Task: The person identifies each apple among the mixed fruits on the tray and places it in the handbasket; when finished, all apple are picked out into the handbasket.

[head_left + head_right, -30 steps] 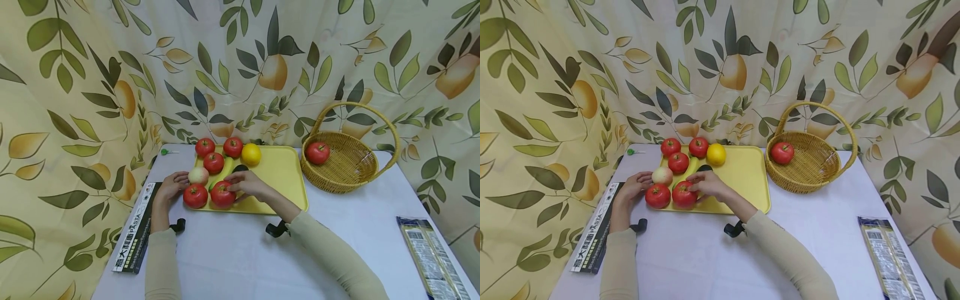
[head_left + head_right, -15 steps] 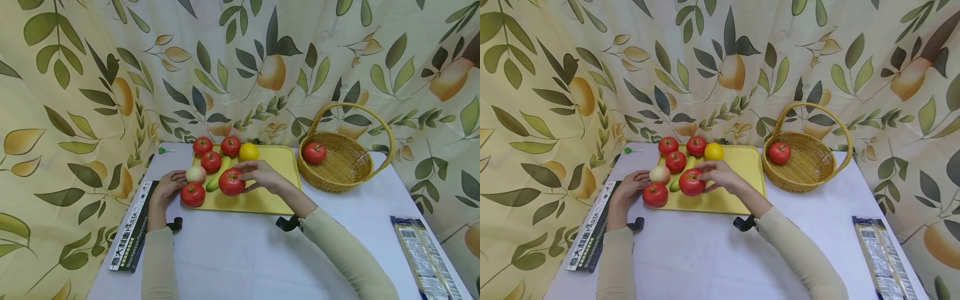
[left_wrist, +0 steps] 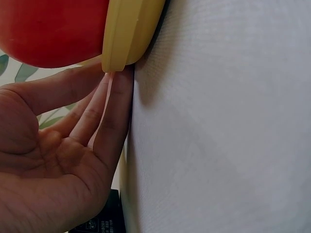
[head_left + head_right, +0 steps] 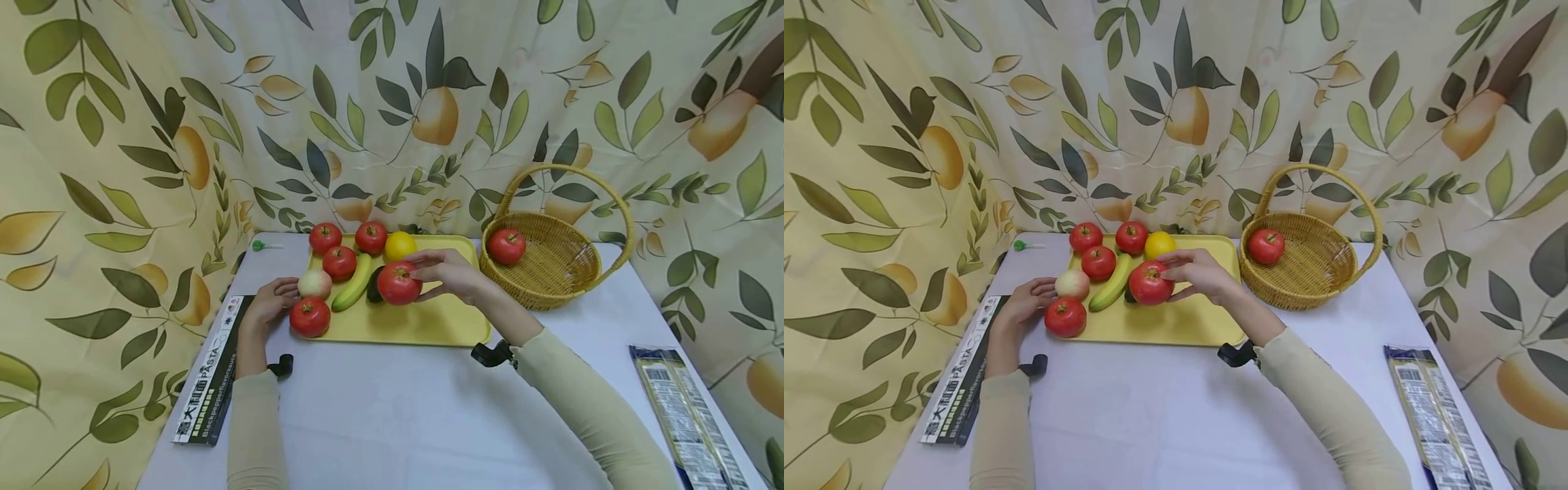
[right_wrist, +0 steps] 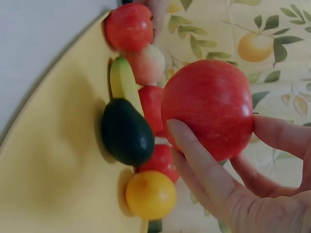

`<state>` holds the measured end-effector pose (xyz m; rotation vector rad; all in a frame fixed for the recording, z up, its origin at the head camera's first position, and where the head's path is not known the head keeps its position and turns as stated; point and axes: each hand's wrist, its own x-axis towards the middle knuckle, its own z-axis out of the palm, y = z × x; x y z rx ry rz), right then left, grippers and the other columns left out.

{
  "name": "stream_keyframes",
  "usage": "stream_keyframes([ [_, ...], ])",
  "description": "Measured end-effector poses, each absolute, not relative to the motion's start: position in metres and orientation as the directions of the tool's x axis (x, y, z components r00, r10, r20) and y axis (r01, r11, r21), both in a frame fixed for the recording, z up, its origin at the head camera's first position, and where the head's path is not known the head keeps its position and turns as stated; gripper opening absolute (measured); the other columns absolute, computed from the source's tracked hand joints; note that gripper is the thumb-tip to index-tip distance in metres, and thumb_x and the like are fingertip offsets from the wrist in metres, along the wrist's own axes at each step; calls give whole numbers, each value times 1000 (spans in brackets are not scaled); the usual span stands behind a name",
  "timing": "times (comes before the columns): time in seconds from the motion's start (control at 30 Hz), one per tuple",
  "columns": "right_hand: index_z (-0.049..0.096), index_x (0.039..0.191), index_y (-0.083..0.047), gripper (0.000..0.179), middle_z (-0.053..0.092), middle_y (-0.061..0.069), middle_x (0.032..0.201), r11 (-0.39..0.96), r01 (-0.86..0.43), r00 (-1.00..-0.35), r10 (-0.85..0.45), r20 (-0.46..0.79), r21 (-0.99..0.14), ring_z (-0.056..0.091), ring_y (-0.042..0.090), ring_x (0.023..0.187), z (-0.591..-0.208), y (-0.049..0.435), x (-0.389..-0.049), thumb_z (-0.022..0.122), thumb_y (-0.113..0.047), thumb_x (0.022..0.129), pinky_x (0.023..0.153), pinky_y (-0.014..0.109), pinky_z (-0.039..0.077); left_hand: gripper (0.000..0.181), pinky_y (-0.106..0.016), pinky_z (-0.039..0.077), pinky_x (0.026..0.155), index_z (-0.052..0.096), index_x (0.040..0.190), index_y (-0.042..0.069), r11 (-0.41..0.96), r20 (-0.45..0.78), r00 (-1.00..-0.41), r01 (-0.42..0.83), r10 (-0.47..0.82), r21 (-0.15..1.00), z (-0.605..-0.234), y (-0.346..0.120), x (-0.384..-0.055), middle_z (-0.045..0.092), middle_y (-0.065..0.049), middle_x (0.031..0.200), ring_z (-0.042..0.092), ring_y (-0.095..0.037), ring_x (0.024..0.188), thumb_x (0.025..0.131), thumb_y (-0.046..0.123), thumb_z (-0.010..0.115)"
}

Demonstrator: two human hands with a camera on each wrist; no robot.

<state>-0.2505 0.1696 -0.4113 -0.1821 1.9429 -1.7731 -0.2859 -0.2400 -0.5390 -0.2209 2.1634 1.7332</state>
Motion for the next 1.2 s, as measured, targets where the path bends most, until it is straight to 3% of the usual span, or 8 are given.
stream_keyframes([
  [0.17,55,145,2,47,59,23,140,144,244,-871,-402,-282,-959,65,29,114,-412,180,-253,63,-5,100,88,61,57,61,-26,53,93,43,156,5,258,-368,-925,-335,93,906,-542,-242,-286,51,-19,155,50,-32,142,98,-5,59],
  [0.3,54,146,3,48,60,24,140,150,240,-874,-396,-281,-959,66,28,112,-414,186,-254,63,-6,99,89,61,56,62,-23,53,87,42,156,4,257,-367,-925,-333,97,907,-541,-243,-284,50,-20,156,50,-33,143,98,-6,59],
  [0.63,53,147,2,50,58,24,142,192,255,-880,-361,-310,-948,64,32,115,-412,206,-257,63,-6,99,91,62,54,61,-23,53,87,43,155,4,249,-362,-927,-329,97,911,-541,-240,-285,51,-20,154,51,-33,142,98,-6,59],
  [1.0,51,149,3,50,50,23,148,183,297,-890,-304,-341,-937,61,33,118,-412,227,-261,61,-5,100,91,60,56,63,-30,50,99,41,157,6,211,-372,-923,-347,96,914,-535,-236,-284,49,-19,157,47,-33,145,98,-5,60],
  [1.2,49,150,3,52,47,26,151,191,305,-889,-294,-351,-933,60,37,121,-410,237,-262,62,-5,101,92,59,56,62,-30,50,98,42,157,5,238,-368,-926,-339,88,910,-537,-237,-284,50,-19,156,48,-32,143,98,-5,59],
])
